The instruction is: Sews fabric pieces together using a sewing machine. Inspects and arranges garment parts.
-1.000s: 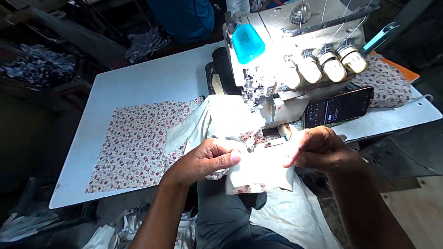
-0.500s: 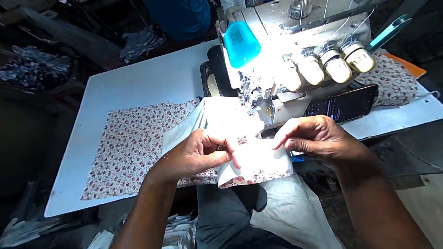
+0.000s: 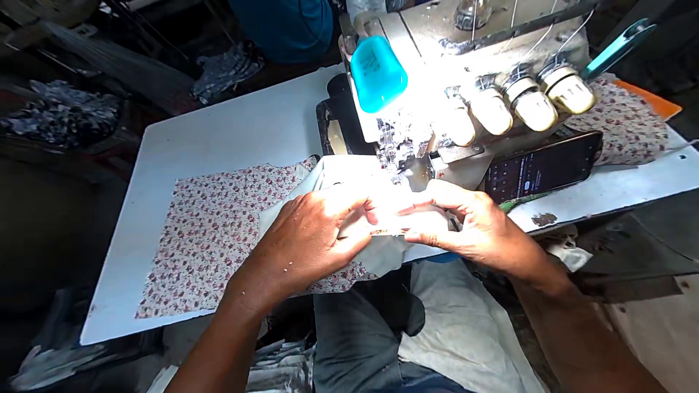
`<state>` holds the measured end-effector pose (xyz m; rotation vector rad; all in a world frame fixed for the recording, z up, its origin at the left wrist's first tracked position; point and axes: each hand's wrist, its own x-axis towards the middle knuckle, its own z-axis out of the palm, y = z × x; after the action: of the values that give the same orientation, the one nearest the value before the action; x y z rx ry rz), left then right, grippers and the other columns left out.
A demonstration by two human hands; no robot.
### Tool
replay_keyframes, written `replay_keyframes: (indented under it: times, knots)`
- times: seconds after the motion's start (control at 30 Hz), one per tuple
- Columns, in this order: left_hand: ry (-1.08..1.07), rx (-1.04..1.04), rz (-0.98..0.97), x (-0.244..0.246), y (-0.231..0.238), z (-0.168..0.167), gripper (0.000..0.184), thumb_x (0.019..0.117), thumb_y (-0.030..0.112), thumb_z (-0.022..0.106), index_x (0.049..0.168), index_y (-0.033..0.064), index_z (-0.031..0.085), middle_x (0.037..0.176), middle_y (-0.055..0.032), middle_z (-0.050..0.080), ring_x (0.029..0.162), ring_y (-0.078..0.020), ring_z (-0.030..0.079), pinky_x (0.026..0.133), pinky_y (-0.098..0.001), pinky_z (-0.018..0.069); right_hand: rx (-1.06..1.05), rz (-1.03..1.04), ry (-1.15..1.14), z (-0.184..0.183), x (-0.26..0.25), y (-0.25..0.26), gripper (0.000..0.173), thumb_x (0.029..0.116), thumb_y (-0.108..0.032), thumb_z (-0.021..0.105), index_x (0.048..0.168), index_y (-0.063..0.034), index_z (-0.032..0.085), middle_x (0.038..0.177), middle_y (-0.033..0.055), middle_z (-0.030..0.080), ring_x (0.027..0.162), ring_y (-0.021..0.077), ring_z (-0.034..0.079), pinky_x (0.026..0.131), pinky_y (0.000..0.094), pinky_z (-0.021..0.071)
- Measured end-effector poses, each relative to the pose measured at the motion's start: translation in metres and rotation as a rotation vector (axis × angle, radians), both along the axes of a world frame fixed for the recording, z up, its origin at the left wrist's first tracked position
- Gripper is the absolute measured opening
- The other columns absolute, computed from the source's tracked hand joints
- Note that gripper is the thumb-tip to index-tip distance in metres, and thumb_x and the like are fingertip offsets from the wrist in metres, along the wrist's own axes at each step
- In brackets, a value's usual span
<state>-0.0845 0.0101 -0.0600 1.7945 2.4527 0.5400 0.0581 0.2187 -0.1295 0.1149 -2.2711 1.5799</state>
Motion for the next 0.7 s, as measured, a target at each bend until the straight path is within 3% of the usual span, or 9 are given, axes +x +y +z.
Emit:
replay_keyframes:
  times: [0.07,0.2,0.33,0.5,0.63,0.7]
  knots:
    - [0.069,-0.028,0.009,-0.001,0.000,-0.004,0.030,0.0816,0.038,0.063,0.102,0.0176,0.071,0.080,0.0053,0.060,0.067,-0.0085,0.057,0.055,-0.0296,0.0445,0.035,-0.070,-0.014,-0.002,0.000,-0.007,0.033,0.0831,-0.030,0.084,0.113,-0.0169,0.077,0.092,-0.0076,0.062,0.083,-0.0013,0.060,0.070,0.0136,0.0502]
    - [0.103,-0.040,0.014,-0.005,-0.001,-0.009,0.041,0.0840,0.046,0.067,0.110,0.0150,0.070,0.088,-0.0004,0.064,0.075,-0.0148,0.063,0.059,-0.0344,0.0482,0.035,-0.174,-0.026,-0.008,-0.001,-0.020,0.030,0.0824,-0.025,0.083,0.109,-0.0147,0.077,0.090,-0.0061,0.061,0.080,-0.0006,0.058,0.067,0.0139,0.0472]
    - [0.045,0.024,-0.006,-0.011,0.000,-0.008,0.029,0.0934,0.041,0.062,0.101,0.0154,0.072,0.084,0.0036,0.060,0.076,-0.0081,0.058,0.065,-0.0270,0.0460,-0.081,-0.253,-0.077,-0.012,0.001,-0.029,0.017,0.0854,-0.018,0.079,0.096,-0.0149,0.066,0.086,-0.0050,0.064,0.070,0.0004,0.059,0.060,0.0157,0.0474]
    - [0.006,0.068,-0.002,-0.015,0.005,-0.005,0.017,0.0951,0.028,0.064,0.093,0.0136,0.073,0.087,0.0023,0.066,0.081,-0.0080,0.062,0.070,-0.0270,0.0492,-0.133,-0.293,-0.057,-0.014,0.007,-0.031,0.009,0.0928,-0.019,0.073,0.093,-0.0105,0.070,0.084,-0.0039,0.065,0.068,-0.0006,0.060,0.059,0.0130,0.0506]
    - [0.021,0.065,0.074,-0.010,0.013,-0.004,0.017,0.0966,0.031,0.064,0.090,0.0165,0.071,0.083,0.0033,0.065,0.074,-0.0095,0.062,0.063,-0.0314,0.0466,-0.193,-0.314,-0.053,-0.014,0.011,-0.033,0.005,0.0926,-0.013,0.072,0.094,-0.0083,0.071,0.086,-0.0025,0.069,0.073,-0.0006,0.066,0.065,0.0138,0.0569]
    - [0.041,0.062,0.102,-0.009,0.015,-0.005,0.020,0.0977,0.034,0.063,0.090,0.0178,0.071,0.080,0.0045,0.064,0.071,-0.0094,0.061,0.060,-0.0324,0.0453,-0.218,-0.323,-0.053,-0.014,0.011,-0.034,0.004,0.0933,-0.012,0.071,0.095,-0.0089,0.070,0.083,-0.0041,0.070,0.071,-0.0022,0.066,0.065,0.0124,0.0557]
